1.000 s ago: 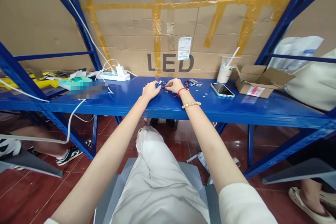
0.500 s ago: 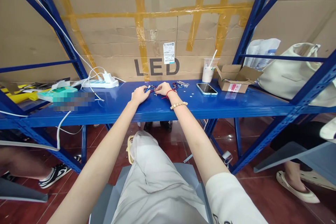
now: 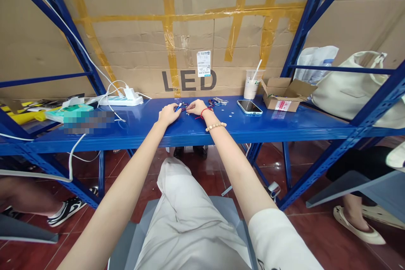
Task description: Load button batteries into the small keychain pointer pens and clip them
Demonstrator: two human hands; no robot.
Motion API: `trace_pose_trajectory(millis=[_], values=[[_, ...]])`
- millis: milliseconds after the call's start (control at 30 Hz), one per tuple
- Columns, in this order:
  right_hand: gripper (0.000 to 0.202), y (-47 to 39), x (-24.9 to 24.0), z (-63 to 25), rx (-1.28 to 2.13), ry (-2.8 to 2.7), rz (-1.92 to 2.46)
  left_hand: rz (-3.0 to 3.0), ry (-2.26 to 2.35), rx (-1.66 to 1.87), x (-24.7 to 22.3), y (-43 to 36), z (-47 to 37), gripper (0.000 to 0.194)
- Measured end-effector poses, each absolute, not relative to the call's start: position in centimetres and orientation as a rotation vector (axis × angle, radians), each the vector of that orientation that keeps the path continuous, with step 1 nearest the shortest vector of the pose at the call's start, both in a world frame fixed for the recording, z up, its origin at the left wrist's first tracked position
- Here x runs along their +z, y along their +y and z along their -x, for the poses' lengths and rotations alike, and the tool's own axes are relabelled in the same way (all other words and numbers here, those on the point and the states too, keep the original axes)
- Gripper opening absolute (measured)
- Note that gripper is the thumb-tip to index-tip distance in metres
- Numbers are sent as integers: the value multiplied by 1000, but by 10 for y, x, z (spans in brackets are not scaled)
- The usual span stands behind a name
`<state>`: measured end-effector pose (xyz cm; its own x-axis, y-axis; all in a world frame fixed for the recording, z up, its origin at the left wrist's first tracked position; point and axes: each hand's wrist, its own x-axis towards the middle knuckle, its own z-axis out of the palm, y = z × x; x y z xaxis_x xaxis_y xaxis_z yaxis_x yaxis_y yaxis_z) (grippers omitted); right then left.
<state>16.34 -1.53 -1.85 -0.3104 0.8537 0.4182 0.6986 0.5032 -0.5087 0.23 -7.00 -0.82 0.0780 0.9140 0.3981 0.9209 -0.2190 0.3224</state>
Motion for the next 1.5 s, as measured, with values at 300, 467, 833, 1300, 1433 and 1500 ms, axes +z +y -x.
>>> trace_pose_trajectory(millis=[300, 467, 833, 1300, 1433, 1500], values=[[17, -13, -19, -164, 301, -2114, 1245, 2307, -1956, -822, -8, -70, -2, 33], [18, -12, -20, -165, 312, -2113, 1229, 2307, -1950, -826, -8, -70, -2, 33], [19, -12, -19, -164, 449, -2100, 1186, 2326, -1931, -815, -8, -70, -2, 36], [19, -14, -19, -163, 404, -2145, 1198, 2365, -1922, -843, -8, -76, 0, 36], [20, -15, -19, -163, 410, -2154, 1197, 2378, -1914, -851, -8, -77, 0, 36], [21, -15, -19, -163, 410, -2151, 1202, 2380, -1918, -856, -8, -77, 0, 37]])
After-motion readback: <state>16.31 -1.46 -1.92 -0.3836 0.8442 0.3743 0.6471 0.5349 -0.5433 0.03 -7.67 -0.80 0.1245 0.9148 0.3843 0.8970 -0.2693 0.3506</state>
